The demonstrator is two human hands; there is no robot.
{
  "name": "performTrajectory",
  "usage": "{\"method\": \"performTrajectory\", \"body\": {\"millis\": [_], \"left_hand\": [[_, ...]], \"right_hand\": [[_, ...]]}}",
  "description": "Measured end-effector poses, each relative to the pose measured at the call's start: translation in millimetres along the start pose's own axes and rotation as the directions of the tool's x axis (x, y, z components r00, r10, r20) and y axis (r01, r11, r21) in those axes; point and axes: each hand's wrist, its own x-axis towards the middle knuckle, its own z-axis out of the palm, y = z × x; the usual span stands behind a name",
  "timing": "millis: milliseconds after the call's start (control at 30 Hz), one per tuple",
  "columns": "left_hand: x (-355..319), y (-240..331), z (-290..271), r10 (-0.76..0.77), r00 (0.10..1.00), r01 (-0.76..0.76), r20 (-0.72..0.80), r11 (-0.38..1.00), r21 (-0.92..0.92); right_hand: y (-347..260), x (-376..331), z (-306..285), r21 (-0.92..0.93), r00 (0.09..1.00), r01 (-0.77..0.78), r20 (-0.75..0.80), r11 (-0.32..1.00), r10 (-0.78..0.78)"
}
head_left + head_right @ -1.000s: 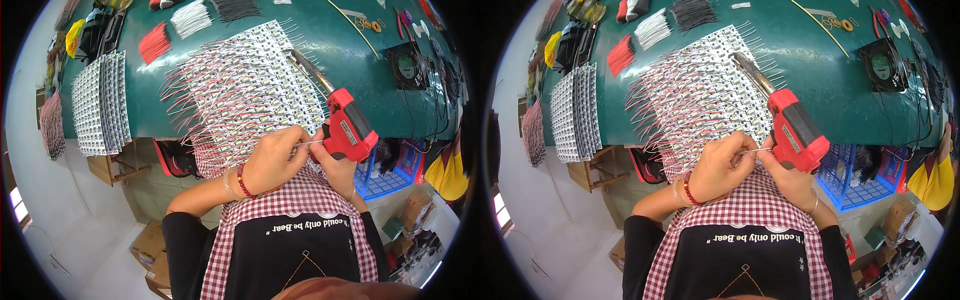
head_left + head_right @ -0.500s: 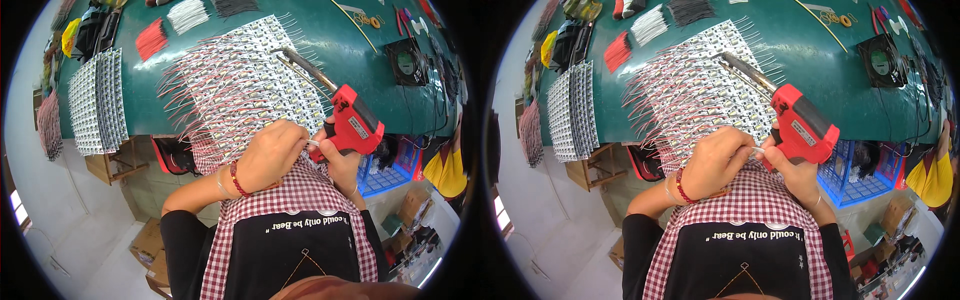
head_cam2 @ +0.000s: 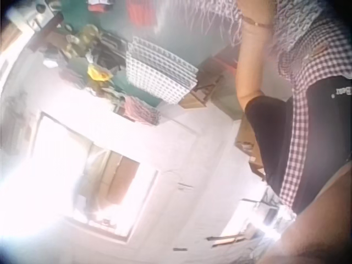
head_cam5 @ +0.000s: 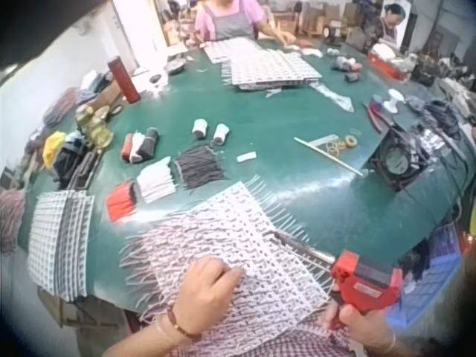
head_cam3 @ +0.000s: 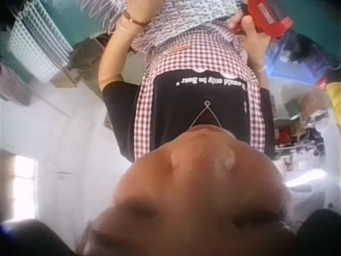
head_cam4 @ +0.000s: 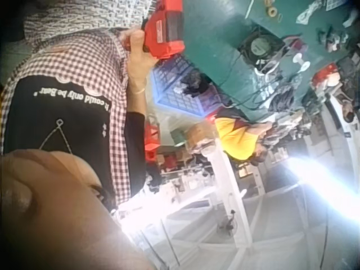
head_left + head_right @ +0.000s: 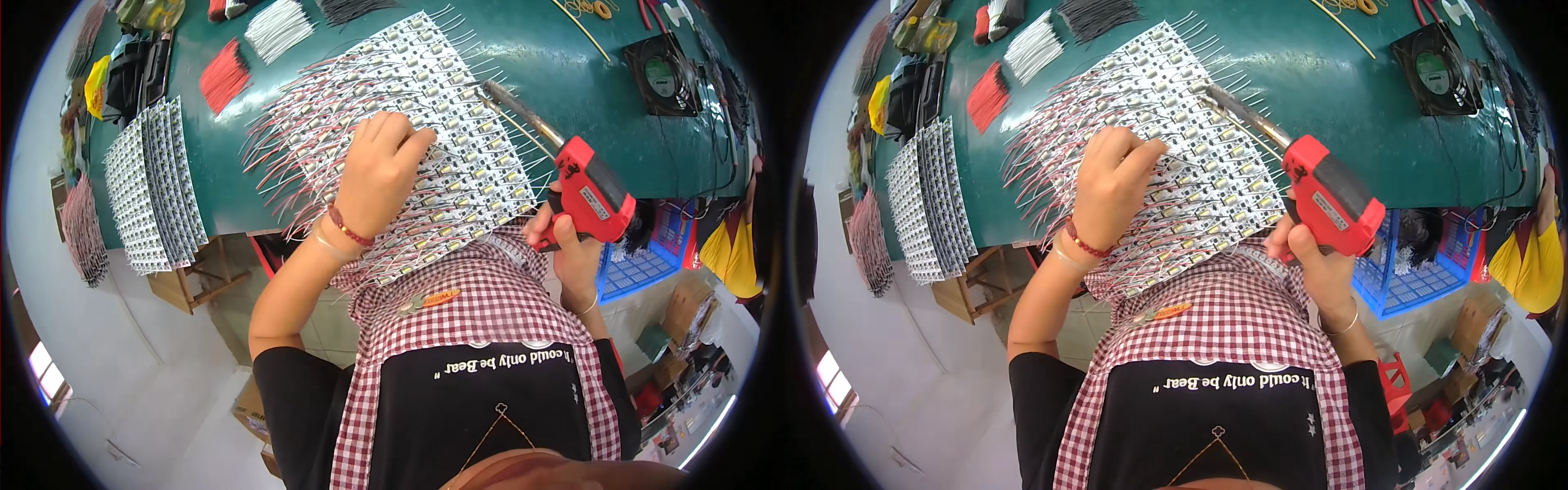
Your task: The person uses a soldering iron to attach red and white wires to a large LED strip panel. They repeatedly pick up individual wires, place them onto the panel, and apply heat with the soldering iron to secure the connections. The task is performed at a green workbench in a workshop setting.
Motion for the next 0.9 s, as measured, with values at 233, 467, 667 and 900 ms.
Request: {"method": "performTrajectory", "body": {"millis": [233,467,667,900], "left_hand": [[1,-11,13,0.088,0.995,-0.088,0.053,0.996,-0.007],[1,-11,15,0.076,0.995,-0.076,0.057,0.997,-0.009],[0,-12,15,0.069,0.996,-0.069,0.051,0.998,-0.002],[1,-14,16,0.069,0.996,-0.069,0.056,0.998,0.005]], "right_hand": [[26,-15,-15,0.005,0.994,-0.101,0.035,0.995,0.101],[32,-21,-14,-0.016,0.982,-0.19,0.0,0.982,0.19],[44,-26,-24,-0.274,0.988,-0.134,0.035,0.952,0.15],[47,-26,-24,-0.268,0.997,0.008,0.081,0.963,0.014]]}}
